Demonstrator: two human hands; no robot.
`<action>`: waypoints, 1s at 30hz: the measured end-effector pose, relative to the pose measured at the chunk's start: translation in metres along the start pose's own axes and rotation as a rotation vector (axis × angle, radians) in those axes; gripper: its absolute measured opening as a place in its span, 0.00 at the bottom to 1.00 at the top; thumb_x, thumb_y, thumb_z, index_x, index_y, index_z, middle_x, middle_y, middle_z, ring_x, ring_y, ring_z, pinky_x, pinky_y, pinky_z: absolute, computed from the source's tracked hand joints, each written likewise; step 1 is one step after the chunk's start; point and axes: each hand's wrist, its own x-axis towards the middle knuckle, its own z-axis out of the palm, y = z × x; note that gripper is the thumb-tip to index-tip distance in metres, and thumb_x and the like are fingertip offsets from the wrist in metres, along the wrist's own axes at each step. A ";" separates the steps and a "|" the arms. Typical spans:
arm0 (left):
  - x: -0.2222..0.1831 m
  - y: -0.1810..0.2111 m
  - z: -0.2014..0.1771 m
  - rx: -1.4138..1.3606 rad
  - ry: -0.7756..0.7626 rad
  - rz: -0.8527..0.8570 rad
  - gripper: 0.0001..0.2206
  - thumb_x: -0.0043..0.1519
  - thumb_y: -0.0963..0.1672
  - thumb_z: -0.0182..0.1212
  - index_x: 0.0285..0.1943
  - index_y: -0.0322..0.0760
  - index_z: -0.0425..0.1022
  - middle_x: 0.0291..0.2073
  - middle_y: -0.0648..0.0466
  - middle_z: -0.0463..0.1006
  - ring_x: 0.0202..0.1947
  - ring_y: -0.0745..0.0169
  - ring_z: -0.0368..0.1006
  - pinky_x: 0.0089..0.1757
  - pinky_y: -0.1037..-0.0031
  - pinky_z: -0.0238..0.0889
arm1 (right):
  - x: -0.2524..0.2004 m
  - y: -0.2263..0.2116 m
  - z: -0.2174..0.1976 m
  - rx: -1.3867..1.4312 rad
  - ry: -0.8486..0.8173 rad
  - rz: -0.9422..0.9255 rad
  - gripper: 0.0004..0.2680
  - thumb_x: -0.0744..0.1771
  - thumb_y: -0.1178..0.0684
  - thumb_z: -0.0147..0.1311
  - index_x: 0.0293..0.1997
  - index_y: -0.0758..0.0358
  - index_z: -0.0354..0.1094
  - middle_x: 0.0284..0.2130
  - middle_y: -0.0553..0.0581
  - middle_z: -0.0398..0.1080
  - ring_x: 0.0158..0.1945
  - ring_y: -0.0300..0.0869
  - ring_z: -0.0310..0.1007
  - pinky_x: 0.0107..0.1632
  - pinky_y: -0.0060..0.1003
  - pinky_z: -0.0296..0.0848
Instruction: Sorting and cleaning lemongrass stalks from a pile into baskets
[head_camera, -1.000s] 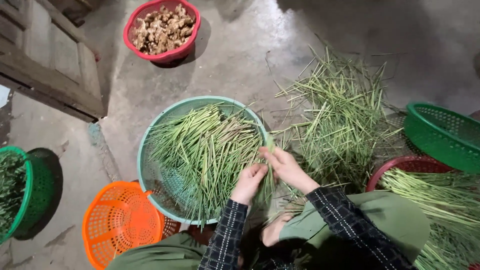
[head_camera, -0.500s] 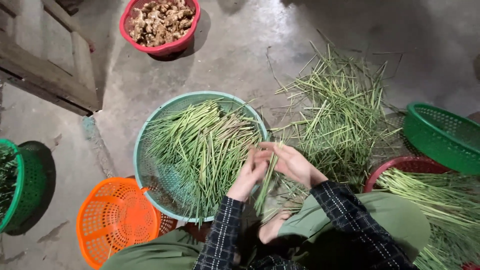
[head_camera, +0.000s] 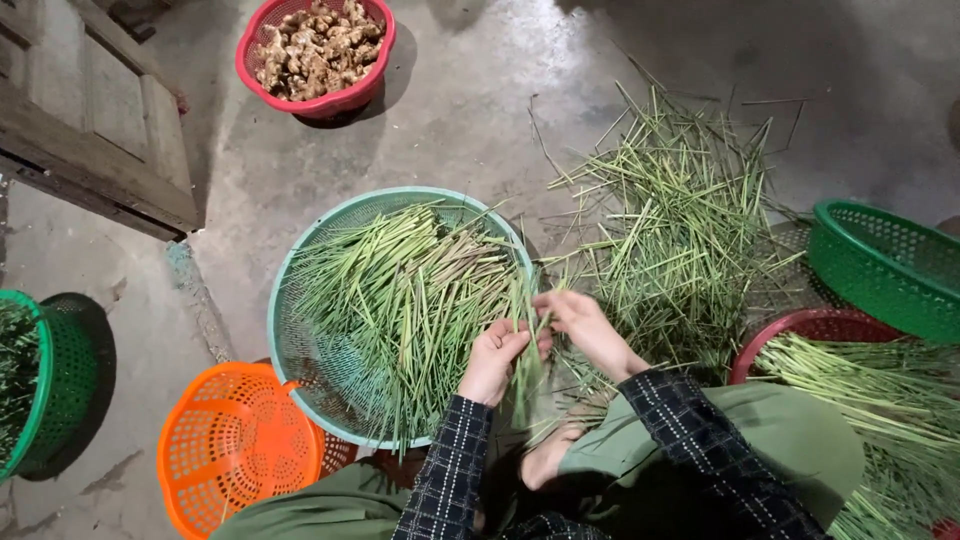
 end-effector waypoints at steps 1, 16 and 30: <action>0.000 0.000 0.001 0.079 0.047 0.036 0.05 0.63 0.37 0.62 0.46 0.29 0.74 0.31 0.44 0.82 0.28 0.59 0.79 0.29 0.72 0.75 | 0.017 0.019 -0.010 0.008 0.082 -0.090 0.13 0.72 0.46 0.45 0.52 0.65 0.72 0.47 0.63 0.76 0.50 0.48 0.77 0.51 0.48 0.76; 0.006 -0.023 -0.010 0.287 0.007 -0.059 0.14 0.68 0.41 0.54 0.61 0.27 0.68 0.44 0.39 0.81 0.39 0.52 0.81 0.38 0.64 0.80 | 0.022 0.020 -0.017 -0.375 0.316 -0.326 0.07 0.69 0.56 0.50 0.40 0.64 0.77 0.39 0.64 0.76 0.47 0.53 0.76 0.54 0.47 0.71; 0.010 0.036 -0.087 1.696 0.555 0.327 0.10 0.61 0.48 0.64 0.38 0.38 0.80 0.32 0.47 0.82 0.39 0.46 0.80 0.43 0.63 0.76 | 0.034 0.036 0.002 -0.262 0.295 -0.146 0.15 0.72 0.44 0.44 0.47 0.67 0.72 0.39 0.70 0.76 0.45 0.54 0.79 0.45 0.47 0.78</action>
